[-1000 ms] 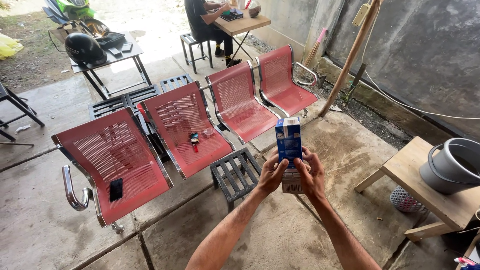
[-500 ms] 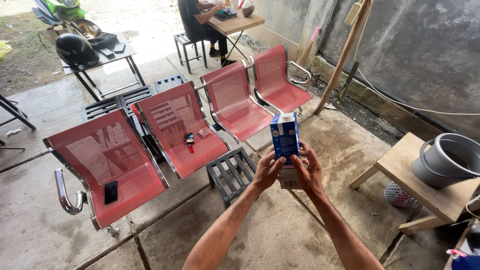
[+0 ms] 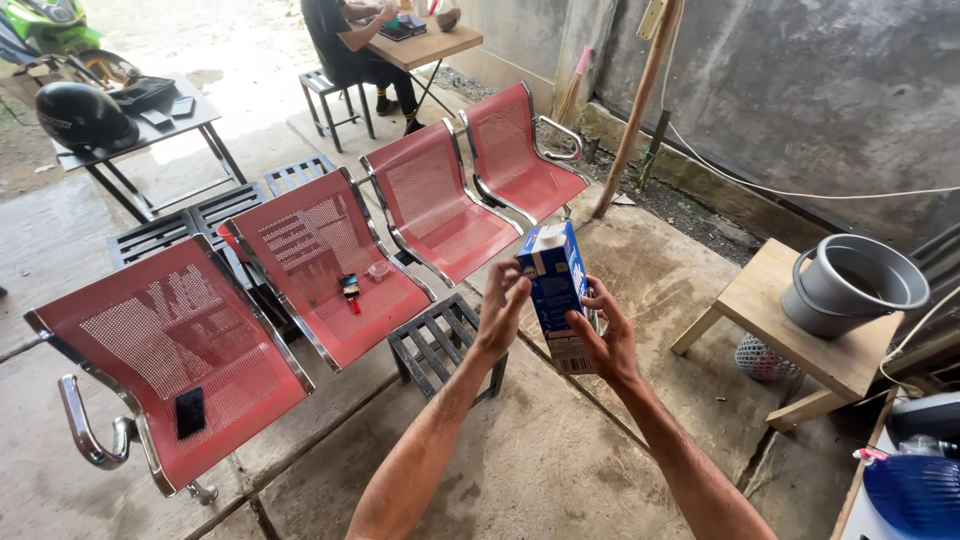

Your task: Organizing milk cartons on shelves and flattening an empty carton for disposal.

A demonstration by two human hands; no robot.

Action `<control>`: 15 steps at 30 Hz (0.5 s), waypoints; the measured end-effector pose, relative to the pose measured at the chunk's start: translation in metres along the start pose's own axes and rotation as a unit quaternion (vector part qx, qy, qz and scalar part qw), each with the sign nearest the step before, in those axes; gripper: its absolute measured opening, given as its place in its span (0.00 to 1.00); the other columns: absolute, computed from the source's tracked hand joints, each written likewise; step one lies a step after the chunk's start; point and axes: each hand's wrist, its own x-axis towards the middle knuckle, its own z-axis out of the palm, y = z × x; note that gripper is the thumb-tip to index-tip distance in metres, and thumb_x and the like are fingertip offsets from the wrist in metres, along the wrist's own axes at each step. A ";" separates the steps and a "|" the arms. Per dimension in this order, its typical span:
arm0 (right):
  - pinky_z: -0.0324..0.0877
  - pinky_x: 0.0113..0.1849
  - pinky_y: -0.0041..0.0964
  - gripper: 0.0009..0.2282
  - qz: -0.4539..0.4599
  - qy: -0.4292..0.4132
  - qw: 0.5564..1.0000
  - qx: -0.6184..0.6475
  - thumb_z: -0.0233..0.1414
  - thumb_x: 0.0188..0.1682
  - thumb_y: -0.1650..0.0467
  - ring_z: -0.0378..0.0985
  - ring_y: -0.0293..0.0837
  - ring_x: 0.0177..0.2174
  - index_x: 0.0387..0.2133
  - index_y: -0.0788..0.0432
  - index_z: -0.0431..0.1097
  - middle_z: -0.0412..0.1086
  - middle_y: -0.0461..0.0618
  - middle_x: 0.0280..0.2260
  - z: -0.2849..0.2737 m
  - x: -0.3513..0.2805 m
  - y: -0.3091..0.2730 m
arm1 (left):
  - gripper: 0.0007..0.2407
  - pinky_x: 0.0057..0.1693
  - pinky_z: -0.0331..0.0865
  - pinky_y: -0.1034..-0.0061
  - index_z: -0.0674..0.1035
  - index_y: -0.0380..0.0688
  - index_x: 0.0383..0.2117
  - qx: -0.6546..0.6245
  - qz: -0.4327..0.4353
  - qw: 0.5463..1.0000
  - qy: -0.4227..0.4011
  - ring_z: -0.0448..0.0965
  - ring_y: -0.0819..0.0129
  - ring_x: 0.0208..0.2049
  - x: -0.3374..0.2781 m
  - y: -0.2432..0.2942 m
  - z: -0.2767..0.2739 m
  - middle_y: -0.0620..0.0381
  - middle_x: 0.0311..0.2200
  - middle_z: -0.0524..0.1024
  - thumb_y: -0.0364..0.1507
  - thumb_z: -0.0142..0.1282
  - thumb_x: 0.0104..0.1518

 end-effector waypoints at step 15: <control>0.67 0.46 0.59 0.14 -0.112 0.029 0.987 -0.114 0.66 0.44 0.65 0.75 0.68 0.48 0.35 0.61 0.72 0.69 0.68 0.54 -0.021 -0.007 0.024 | 0.10 0.63 0.65 0.68 0.85 0.46 0.41 0.000 0.039 0.999 0.028 0.75 0.69 0.54 0.029 0.054 0.027 0.52 0.46 0.80 0.35 0.64 0.58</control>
